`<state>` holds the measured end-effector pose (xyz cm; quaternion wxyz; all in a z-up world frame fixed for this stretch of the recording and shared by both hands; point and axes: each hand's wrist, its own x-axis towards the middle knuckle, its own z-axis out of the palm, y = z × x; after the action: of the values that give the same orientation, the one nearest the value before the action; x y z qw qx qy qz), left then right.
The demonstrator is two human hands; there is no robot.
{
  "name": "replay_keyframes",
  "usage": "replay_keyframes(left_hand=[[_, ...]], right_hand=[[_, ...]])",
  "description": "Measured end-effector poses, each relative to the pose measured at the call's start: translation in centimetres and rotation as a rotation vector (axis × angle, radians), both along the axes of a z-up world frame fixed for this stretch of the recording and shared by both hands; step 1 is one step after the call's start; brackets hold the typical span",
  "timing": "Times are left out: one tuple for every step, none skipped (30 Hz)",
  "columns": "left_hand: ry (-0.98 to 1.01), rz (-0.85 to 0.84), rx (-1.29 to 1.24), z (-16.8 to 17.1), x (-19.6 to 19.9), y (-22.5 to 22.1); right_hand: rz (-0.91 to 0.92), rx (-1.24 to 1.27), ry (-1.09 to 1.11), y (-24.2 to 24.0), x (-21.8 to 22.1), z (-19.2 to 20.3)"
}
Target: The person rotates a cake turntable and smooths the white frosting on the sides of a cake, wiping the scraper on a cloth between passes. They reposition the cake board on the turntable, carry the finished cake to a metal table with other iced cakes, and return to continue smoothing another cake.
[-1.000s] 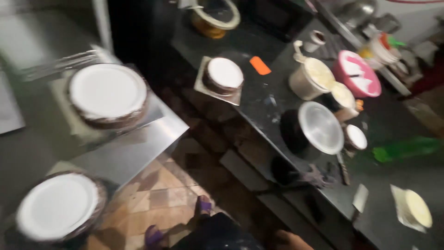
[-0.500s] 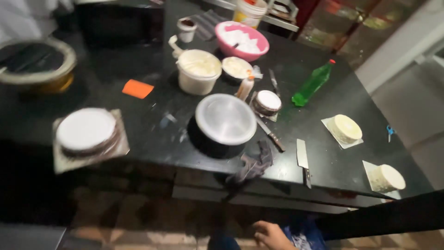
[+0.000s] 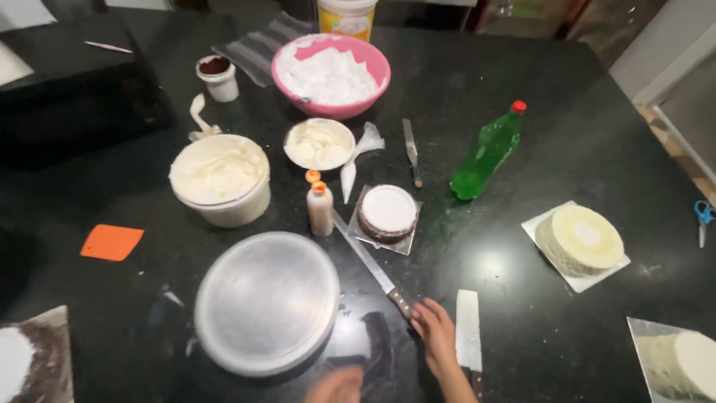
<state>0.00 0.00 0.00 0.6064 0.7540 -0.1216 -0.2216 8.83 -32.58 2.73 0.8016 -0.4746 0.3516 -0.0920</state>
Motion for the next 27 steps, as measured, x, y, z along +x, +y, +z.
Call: replay_keyframes(left_hand=[[0.006,0.007,0.011,3.8,6.8,-1.5],[0.027,0.015,0.029,8.5,11.3,-3.9],[0.047,0.022,0.048,13.8,14.0,-7.3],[0.051,0.02,0.061,12.3,17.1,-8.8],[0.064,0.111,0.052,10.9,20.0,-10.2],[0.073,0.2,0.039,9.4,23.2,-12.0],[0.073,0.196,0.047,8.4,26.1,-12.8],[-0.021,0.195,0.21,7.1,28.5,-13.5],[-0.116,0.191,0.373,5.8,30.9,-14.3],[-0.103,0.181,0.381,4.4,32.5,-14.7],[-0.142,0.22,0.46,3.0,34.1,-15.1],[-0.178,0.257,0.54,1.5,35.5,-15.3],[-0.163,0.246,0.549,0.9,36.6,-15.7],[-0.248,0.271,0.561,0.2,37.0,-15.7],[-0.335,0.293,0.571,-0.7,37.3,-15.6],[-0.305,0.266,0.588,0.1,37.9,-15.9],[-0.264,0.241,0.651,0.9,38.5,-16.0],[-0.212,0.224,0.714,1.6,38.5,-16.2],[-0.172,0.205,0.73,0.7,37.8,-15.7],[-0.292,0.223,0.726,0.1,38.1,-15.5],[-0.413,0.239,0.719,-0.3,38.2,-15.2],[-0.426,0.235,0.722,-0.2,39.1,-15.3],[-0.318,0.223,0.73,0.1,39.9,-15.4],[-0.197,0.207,0.735,0.2,39.7,-15.6],[-0.196,0.199,0.737,0.0,39.5,-15.7],[-0.162,0.223,0.624,-0.3,39.2,-15.9],[-0.127,0.246,0.512,-0.4,38.9,-16.0]], right_hand=[[0.0,0.008,0.011,-0.8,2.2,-0.3],[0.006,0.058,-0.022,-1.1,3.6,-0.6],[0.011,0.108,-0.055,-1.3,5.1,-0.9],[0.007,0.121,-0.051,-2.0,6.9,-2.0],[-0.014,0.171,-0.057,-2.5,8.5,-3.0],[-0.038,0.215,-0.065,-3.5,10.4,-3.9],[-0.043,0.223,-0.065,-3.8,11.7,-4.4],[-0.042,0.328,-0.042,-4.2,12.4,-4.9],[-0.041,0.433,-0.02,-4.5,13.1,-5.5],[-0.051,0.44,-0.007,-4.6,13.5,-5.6],[-0.007,0.507,-0.019,-4.7,13.9,-5.7],[0.036,0.574,-0.028,-4.7,14.1,-5.9],[0.025,0.581,-0.011,-4.8,14.5,-5.4],[0.045,0.569,0.009,-4.4,14.0,-5.0],[0.065,0.559,0.03,-4.1,13.5,-4.7],[0.04,0.576,0.062,-4.2,14.0,-3.7],[0.043,0.551,0.095,-4.3,14.6,-2.7],[0.056,0.524,0.138,-4.5,14.7,-1.7],[0.043,0.538,0.181,-4.5,14.0,-2.2],[0.058,0.458,0.168,-4.8,14.5,-2.7],[0.075,0.377,0.154,-5.0,14.8,-2.9],[0.07,0.383,0.143,-5.4,15.8,-3.6],[0.109,0.329,0.141,-5.9,16.6,-4.1],[0.145,0.273,0.151,-6.4,16.5,-4.5],[0.137,0.275,0.154,-6.9,16.8,-4.4],[0.205,0.164,0.119,-7.6,17.1,-4.3],[0.271,0.051,0.085,-8.2,17.4,-4.1]])
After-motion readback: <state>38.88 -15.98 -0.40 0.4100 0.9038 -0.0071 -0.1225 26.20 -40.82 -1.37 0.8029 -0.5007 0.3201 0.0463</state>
